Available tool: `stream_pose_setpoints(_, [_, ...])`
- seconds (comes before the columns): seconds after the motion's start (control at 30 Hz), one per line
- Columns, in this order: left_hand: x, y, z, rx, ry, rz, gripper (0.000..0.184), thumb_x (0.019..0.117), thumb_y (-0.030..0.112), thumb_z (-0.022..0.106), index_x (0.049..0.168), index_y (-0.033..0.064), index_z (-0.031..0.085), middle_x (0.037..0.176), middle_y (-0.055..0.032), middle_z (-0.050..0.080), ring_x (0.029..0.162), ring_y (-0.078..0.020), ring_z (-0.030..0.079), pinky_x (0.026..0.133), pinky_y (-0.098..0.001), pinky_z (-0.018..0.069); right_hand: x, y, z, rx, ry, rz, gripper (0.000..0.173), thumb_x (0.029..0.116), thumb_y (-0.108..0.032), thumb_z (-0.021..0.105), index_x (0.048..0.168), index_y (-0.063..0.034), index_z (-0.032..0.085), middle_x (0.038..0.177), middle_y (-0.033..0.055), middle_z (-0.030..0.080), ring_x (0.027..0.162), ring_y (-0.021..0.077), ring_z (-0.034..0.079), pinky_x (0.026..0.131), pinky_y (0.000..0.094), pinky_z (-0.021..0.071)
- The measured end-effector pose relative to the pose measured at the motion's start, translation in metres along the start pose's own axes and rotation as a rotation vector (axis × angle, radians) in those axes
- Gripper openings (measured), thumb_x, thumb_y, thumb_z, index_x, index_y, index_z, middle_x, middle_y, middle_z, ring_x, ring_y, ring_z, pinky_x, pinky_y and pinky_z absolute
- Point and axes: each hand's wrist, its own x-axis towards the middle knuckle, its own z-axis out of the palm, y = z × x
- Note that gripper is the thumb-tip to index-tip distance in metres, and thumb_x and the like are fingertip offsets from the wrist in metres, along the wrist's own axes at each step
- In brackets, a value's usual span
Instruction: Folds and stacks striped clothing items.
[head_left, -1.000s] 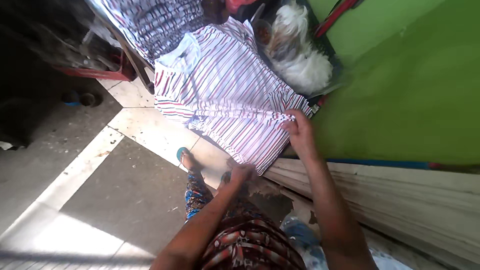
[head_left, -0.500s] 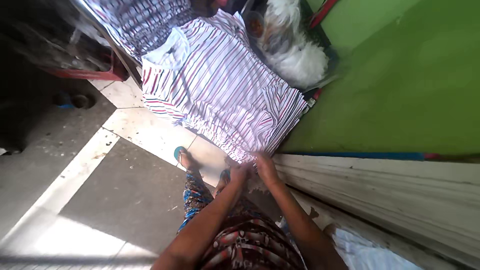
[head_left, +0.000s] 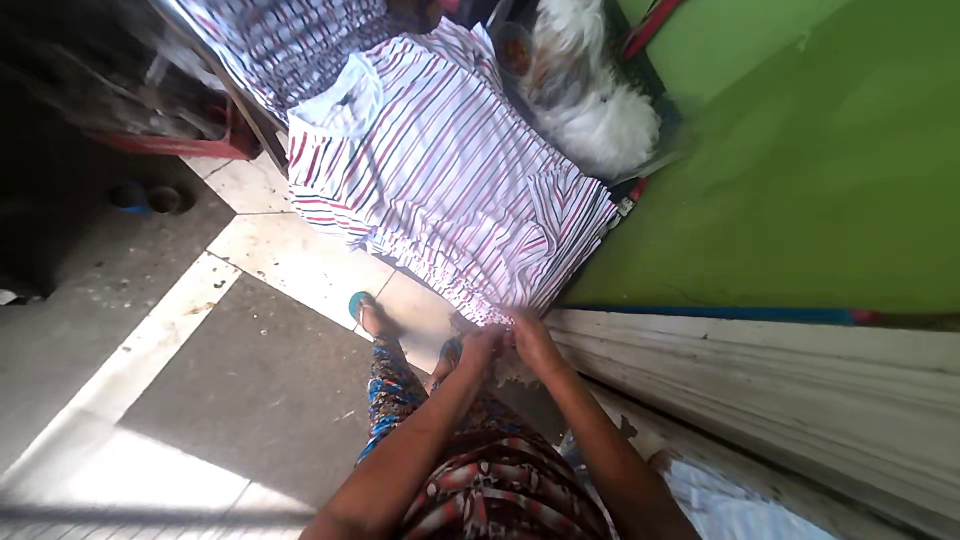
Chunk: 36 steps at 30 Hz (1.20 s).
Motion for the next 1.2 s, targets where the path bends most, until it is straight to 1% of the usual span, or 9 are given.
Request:
stream_pose_setpoints(0.13, [0.001, 0.003, -0.001, 0.032, 0.0, 0.002, 0.02, 0.1045, 0.012, 0.056, 0.11, -0.0052, 0.064, 0.094, -0.0111, 0.068, 0.082, -0.0135, 0.065, 0.076, -0.029, 0.0547, 0.0, 0.002, -0.005, -0.028, -0.137, 0.02, 0.046, 0.1006, -0.008, 0.055, 0.144, 0.0054, 0.051, 0.145, 0.0256, 0.055, 0.141, 0.037, 0.048, 0.121, 0.0426, 0.0344])
stream_pose_setpoints(0.23, [-0.002, 0.01, -0.002, 0.094, -0.012, 0.022, 0.024, 0.1049, 0.014, 0.056, 0.116, -0.0053, 0.064, 0.105, -0.0139, 0.068, 0.092, -0.0168, 0.064, 0.082, -0.0327, 0.0525, 0.002, 0.002, 0.003, -0.024, -0.022, 0.011, 0.037, 0.1006, 0.0, 0.05, 0.136, 0.0085, 0.058, 0.137, 0.0284, 0.06, 0.133, 0.0406, 0.055, 0.116, 0.0458, 0.0409])
stream_pose_setpoints(0.37, [-0.002, 0.019, -0.017, 0.103, 0.107, 0.081, 0.03, 0.1079, 0.019, 0.051, 0.121, -0.0065, 0.061, 0.1, -0.0134, 0.067, 0.081, -0.0145, 0.064, 0.074, -0.029, 0.0531, 0.017, -0.014, -0.023, -0.082, -0.077, 0.103, 0.035, 0.1039, -0.004, 0.048, 0.136, 0.0058, 0.059, 0.135, 0.0274, 0.061, 0.131, 0.0414, 0.057, 0.113, 0.051, 0.0427])
stream_pose_setpoints(0.43, [-0.001, 0.015, -0.026, 0.103, 0.138, 0.05, 0.032, 0.1092, 0.017, 0.048, 0.127, -0.0078, 0.055, 0.101, -0.0158, 0.065, 0.08, -0.0151, 0.063, 0.074, -0.0289, 0.0532, 0.023, -0.03, -0.052, -0.086, 0.006, 0.137, 0.035, 0.1039, -0.006, 0.052, 0.136, 0.0044, 0.06, 0.133, 0.027, 0.063, 0.127, 0.0427, 0.059, 0.109, 0.0559, 0.0444])
stream_pose_setpoints(0.5, [0.003, 0.005, -0.031, 0.134, 0.114, 0.018, 0.031, 0.1077, 0.016, 0.052, 0.127, -0.0074, 0.056, 0.099, -0.0162, 0.067, 0.079, -0.0154, 0.064, 0.073, -0.0299, 0.0549, 0.021, -0.053, -0.078, -0.066, 0.203, 0.076, 0.032, 0.1024, -0.003, 0.055, 0.132, 0.005, 0.062, 0.127, 0.0276, 0.065, 0.116, 0.0437, 0.065, 0.1, 0.0583, 0.0502])
stream_pose_setpoints(0.6, [0.01, -0.008, -0.029, 0.146, 0.04, 0.01, 0.031, 0.1051, 0.015, 0.058, 0.126, -0.0067, 0.057, 0.099, -0.015, 0.069, 0.079, -0.0153, 0.067, 0.074, -0.0306, 0.0569, 0.016, -0.065, -0.075, -0.03, 0.404, -0.042, 0.029, 0.0982, 0.001, 0.059, 0.127, 0.0054, 0.064, 0.119, 0.0257, 0.069, 0.097, 0.0399, 0.071, 0.084, 0.0548, 0.0576])
stream_pose_setpoints(0.77, [0.015, -0.003, -0.019, 0.118, 0.038, 0.019, 0.023, 0.1046, 0.015, 0.059, 0.112, -0.0066, 0.061, 0.085, -0.0101, 0.068, 0.069, -0.0121, 0.065, 0.065, -0.0265, 0.0555, 0.014, -0.02, -0.007, -0.118, -0.03, 0.09, 0.037, 0.1021, 0.0, 0.047, 0.137, 0.0017, 0.061, 0.131, 0.0255, 0.065, 0.12, 0.0411, 0.065, 0.104, 0.053, 0.0494])
stream_pose_setpoints(0.97, [0.005, 0.002, -0.016, 0.003, 0.025, -0.027, 0.021, 0.1049, 0.016, 0.058, 0.105, -0.0041, 0.062, 0.077, -0.0062, 0.067, 0.062, -0.0102, 0.065, 0.059, -0.0241, 0.0557, 0.001, 0.001, 0.01, -0.005, 0.175, -0.012, 0.028, 0.0985, 0.0, 0.056, 0.123, 0.006, 0.069, 0.121, 0.0254, 0.07, 0.113, 0.0419, 0.068, 0.101, 0.0528, 0.053])
stream_pose_setpoints(1.2, [-0.002, 0.009, -0.008, -0.012, 0.047, 0.012, 0.014, 0.104, 0.009, 0.055, 0.1, -0.0034, 0.061, 0.077, -0.0066, 0.066, 0.063, -0.0113, 0.064, 0.061, -0.0247, 0.0554, 0.0, -0.002, 0.008, 0.028, 0.113, 0.018, 0.031, 0.0994, 0.0, 0.054, 0.127, 0.0065, 0.067, 0.125, 0.0261, 0.068, 0.12, 0.0406, 0.065, 0.106, 0.0499, 0.0494])
